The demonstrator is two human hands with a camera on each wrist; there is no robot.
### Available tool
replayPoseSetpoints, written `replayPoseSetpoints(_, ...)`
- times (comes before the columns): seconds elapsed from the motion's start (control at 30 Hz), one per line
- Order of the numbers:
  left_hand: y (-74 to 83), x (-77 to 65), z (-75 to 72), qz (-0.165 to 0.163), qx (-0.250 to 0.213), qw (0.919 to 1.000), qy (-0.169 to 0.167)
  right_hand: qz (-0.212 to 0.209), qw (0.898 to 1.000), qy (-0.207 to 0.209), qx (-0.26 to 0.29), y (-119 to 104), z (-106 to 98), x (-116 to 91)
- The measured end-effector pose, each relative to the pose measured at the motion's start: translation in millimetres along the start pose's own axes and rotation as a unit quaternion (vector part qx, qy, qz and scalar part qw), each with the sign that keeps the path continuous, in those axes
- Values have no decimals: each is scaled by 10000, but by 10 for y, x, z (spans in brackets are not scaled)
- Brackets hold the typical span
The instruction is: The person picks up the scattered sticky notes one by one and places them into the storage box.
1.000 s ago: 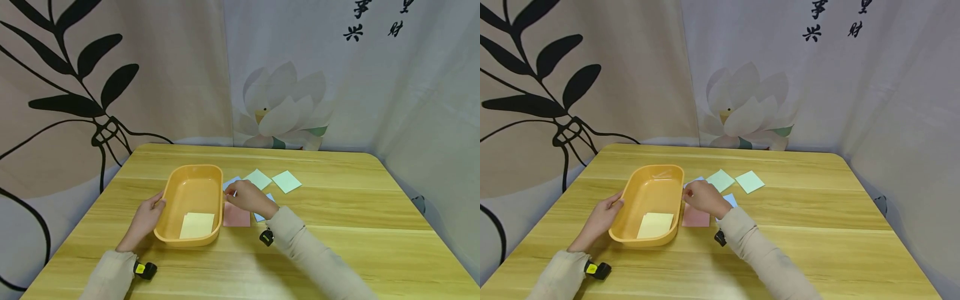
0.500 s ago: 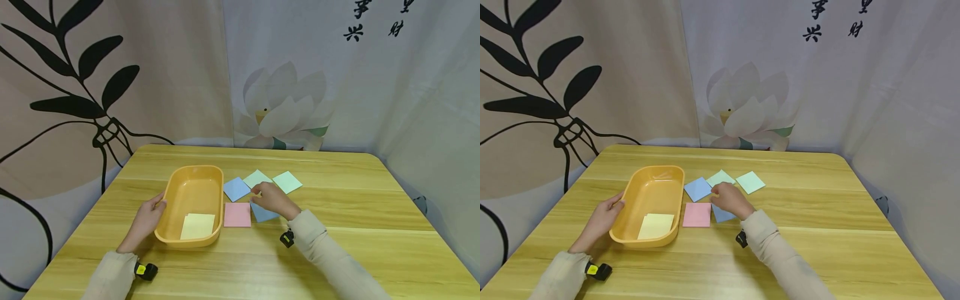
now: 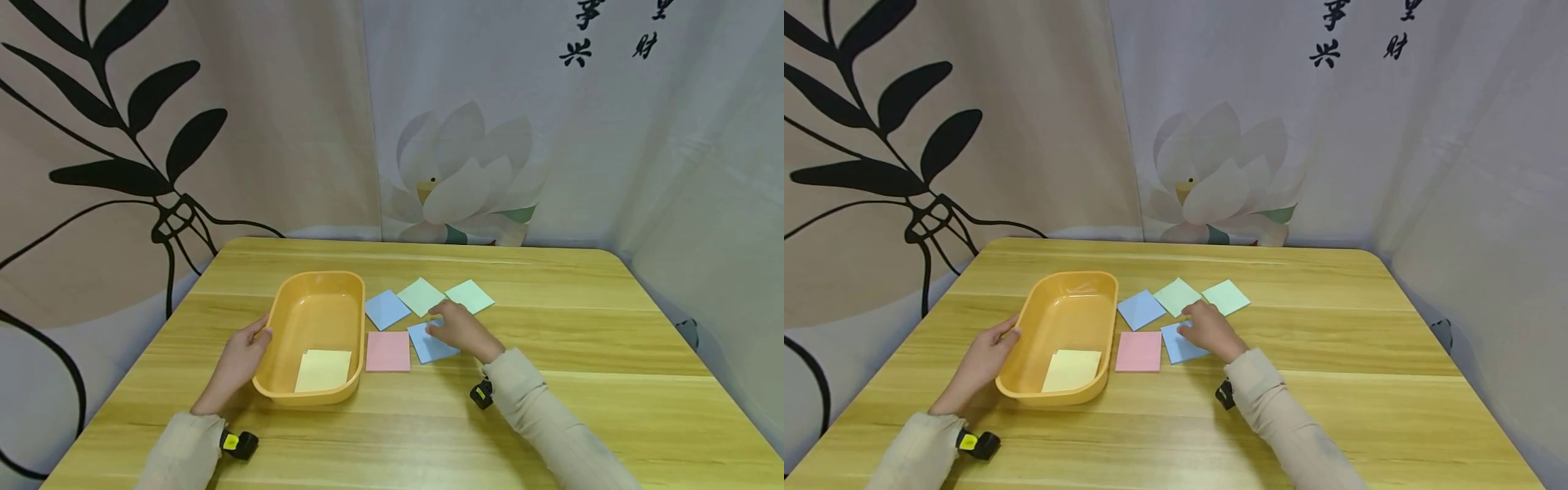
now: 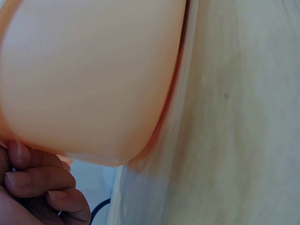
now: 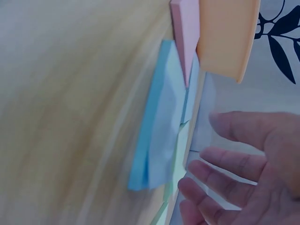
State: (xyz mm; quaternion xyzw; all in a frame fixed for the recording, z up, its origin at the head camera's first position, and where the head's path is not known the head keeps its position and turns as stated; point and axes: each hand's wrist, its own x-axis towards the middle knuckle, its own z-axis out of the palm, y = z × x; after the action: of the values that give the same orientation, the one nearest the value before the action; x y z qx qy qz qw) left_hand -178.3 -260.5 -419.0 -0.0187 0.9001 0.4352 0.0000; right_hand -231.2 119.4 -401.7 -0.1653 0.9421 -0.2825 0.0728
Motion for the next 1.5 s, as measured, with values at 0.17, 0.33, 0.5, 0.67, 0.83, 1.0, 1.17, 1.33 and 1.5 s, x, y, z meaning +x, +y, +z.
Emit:
replayPoseSetpoints(0.17, 10, -12, 2, 1, -45, 10000, 22, -20, 10000, 13, 38, 82, 28, -1)
replayPoseSetpoints(0.33, 15, -21, 2, -20, -63, 10000, 14, -81, 9997, -47, 204, 128, 35, -25)
replayPoseSetpoints(0.5, 2, -29, 7, -26, -47, 10000, -11, -123, 9997, -125, 179, 162, 62, -33)
replayPoseSetpoints(0.67, -2, -29, 10, -1, -25, 10000, -11, -240, 9996, -104, -73, 191, 96, -21)
replayPoseSetpoints(0.83, 11, -18, 5, 23, 21, 10000, -28, -374, 9989, -31, -284, 201, 102, -12)
replayPoseSetpoints(1.0, 24, -18, -3, 10, 33, 10000, -45, -259, 9992, -90, -274, 181, 86, -10)
replayPoseSetpoints(1.17, 20, -8, -8, 19, 63, 10000, -40, -342, 9985, -80, -425, 171, 87, 8)
replayPoseSetpoints(1.33, 8, -4, -10, 32, 102, 9999, -71, -638, 9949, -102, -774, 167, 94, 35)
replayPoseSetpoints(1.5, 8, -3, -7, 34, 102, 9999, -63, -532, 9950, -238, -810, 145, 76, 42)
